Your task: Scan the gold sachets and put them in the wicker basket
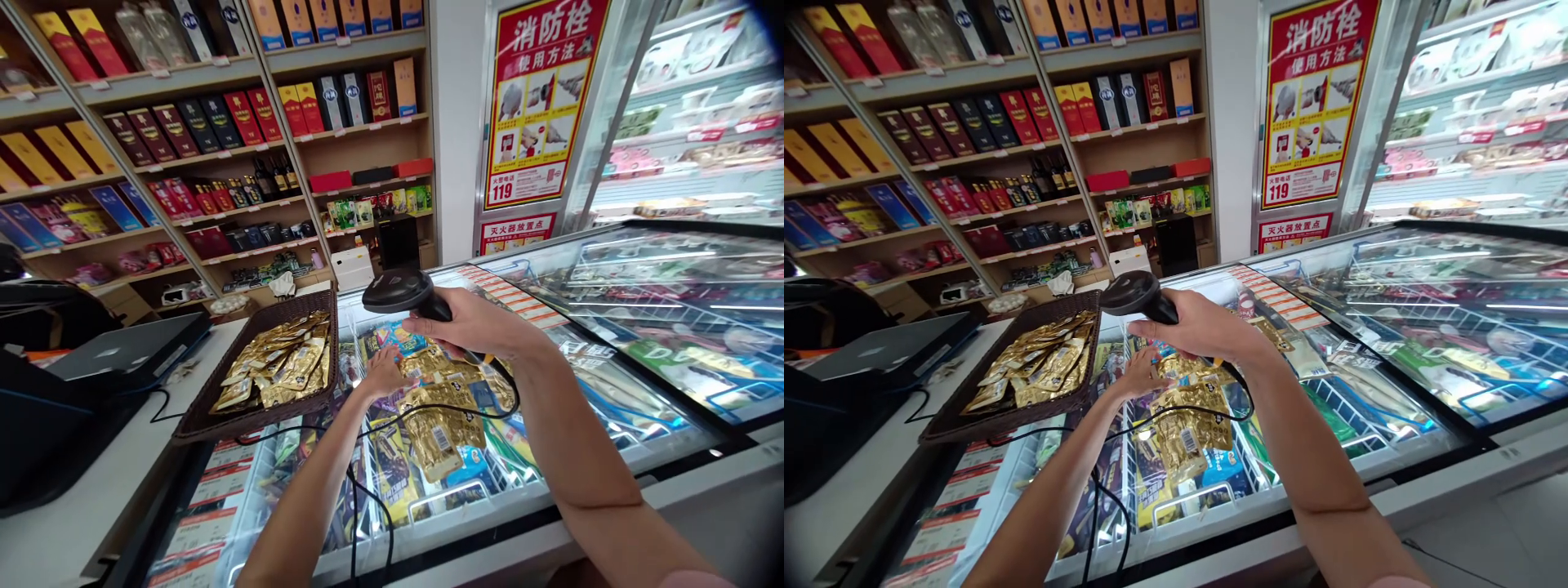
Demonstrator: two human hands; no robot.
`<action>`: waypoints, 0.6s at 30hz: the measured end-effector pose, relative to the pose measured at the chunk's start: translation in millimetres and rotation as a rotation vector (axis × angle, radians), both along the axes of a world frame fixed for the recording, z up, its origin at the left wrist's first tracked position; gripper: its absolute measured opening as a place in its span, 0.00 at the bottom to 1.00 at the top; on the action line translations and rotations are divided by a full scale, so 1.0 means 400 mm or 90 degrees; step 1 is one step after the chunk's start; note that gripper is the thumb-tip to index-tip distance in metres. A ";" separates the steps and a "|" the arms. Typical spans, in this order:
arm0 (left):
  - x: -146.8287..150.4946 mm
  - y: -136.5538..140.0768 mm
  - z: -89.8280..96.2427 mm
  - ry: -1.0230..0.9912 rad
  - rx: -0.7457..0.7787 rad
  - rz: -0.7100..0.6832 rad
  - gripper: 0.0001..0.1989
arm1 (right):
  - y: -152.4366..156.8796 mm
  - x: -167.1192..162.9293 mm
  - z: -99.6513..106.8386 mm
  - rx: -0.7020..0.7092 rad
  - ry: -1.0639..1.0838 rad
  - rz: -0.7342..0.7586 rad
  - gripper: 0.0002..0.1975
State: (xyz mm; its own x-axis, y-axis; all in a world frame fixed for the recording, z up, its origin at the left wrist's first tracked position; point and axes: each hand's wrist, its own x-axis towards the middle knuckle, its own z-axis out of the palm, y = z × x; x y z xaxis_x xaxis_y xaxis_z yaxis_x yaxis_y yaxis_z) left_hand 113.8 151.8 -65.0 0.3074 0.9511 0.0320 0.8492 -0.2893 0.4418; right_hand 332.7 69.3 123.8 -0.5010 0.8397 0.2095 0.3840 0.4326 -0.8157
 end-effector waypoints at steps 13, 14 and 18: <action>-0.115 -0.060 0.245 -0.596 0.025 0.122 0.20 | -0.012 0.014 0.000 -0.003 0.091 -0.038 0.21; -0.127 -0.070 0.266 -0.651 0.022 0.137 0.21 | -0.017 0.014 0.002 -0.013 0.102 -0.027 0.21; -0.159 -0.090 0.312 -0.823 0.032 0.180 0.23 | -0.035 0.010 0.002 -0.061 0.086 0.019 0.21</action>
